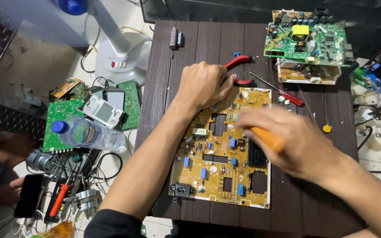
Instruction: Removing electronic components from a circuit board using a screwdriver and pliers, and cleaning the board with a brush.
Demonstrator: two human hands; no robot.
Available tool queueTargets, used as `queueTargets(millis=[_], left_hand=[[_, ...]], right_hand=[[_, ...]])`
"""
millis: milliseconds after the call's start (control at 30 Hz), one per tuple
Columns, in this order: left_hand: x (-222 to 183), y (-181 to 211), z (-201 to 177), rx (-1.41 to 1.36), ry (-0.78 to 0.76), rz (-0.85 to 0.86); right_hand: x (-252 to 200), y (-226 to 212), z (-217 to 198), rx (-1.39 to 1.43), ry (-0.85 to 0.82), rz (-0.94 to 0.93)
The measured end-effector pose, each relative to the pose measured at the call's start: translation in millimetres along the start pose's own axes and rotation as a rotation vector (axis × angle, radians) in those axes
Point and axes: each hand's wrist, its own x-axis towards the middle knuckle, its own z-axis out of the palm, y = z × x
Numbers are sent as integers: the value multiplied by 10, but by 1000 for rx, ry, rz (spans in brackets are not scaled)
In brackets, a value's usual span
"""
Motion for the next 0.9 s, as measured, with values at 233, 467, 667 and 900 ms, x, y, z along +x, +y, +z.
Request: queueTargets(millis=[233,467,667,900], left_hand=[[-9,21,-32,9,-19,-37],[2,20,-20,-2,-11,-22],[1,46,-54,39,-5,-53],[47,-9,-35,4,-33,-32]], right_hand=[[11,-16,87,-119,-13,-354],[51,313,230,-381,80,-284],[143,334,463,-460,260,-351],[303,737,702,-440,349,-288]])
